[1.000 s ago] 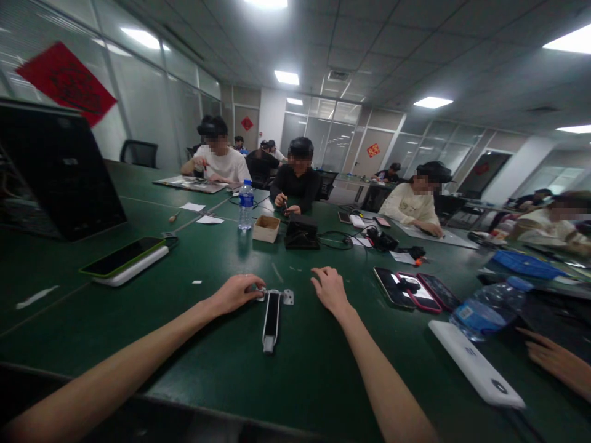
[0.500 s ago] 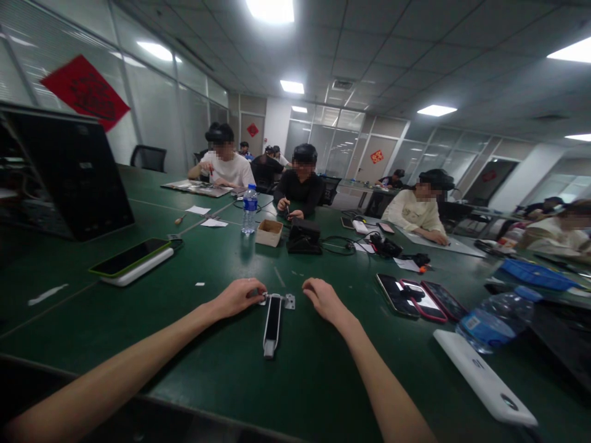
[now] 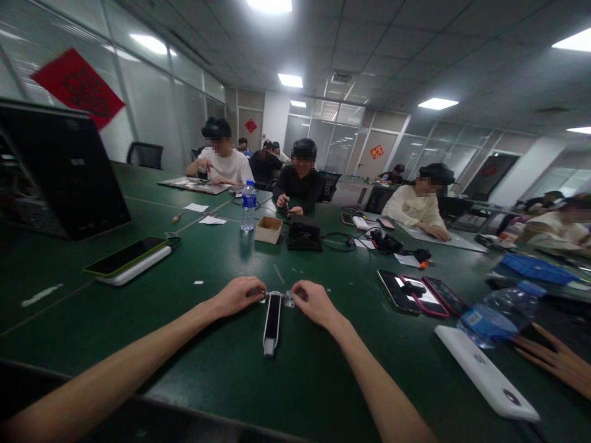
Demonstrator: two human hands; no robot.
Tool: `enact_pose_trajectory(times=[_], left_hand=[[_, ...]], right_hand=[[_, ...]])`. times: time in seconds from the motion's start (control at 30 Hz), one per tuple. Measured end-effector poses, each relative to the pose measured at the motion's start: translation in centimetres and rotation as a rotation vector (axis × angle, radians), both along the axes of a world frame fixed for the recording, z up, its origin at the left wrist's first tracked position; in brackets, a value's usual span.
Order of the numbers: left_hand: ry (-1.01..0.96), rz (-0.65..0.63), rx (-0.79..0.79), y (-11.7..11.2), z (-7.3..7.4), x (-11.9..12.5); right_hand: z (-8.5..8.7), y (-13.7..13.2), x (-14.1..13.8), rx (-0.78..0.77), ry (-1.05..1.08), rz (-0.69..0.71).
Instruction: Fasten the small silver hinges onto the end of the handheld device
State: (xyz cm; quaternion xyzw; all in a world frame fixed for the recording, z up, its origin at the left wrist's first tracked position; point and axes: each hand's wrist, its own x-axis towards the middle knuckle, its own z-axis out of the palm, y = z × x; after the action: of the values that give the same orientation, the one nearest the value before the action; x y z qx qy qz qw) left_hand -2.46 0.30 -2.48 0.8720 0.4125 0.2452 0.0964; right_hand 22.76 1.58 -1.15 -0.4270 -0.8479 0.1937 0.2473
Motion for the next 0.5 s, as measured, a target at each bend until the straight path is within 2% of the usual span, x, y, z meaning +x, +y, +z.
enact_pose_trajectory(times=[0.2, 0.5], left_hand=[[0.008, -0.003, 0.012, 0.01, -0.10, 0.00], [0.014, -0.005, 0.011, -0.09, 0.08, 0.06]], right_hand=[[-0.05, -0.36, -0.31, 0.010, -0.028, 0.029], [0.21, -0.50, -0.35, -0.078, 0.017, 0.015]])
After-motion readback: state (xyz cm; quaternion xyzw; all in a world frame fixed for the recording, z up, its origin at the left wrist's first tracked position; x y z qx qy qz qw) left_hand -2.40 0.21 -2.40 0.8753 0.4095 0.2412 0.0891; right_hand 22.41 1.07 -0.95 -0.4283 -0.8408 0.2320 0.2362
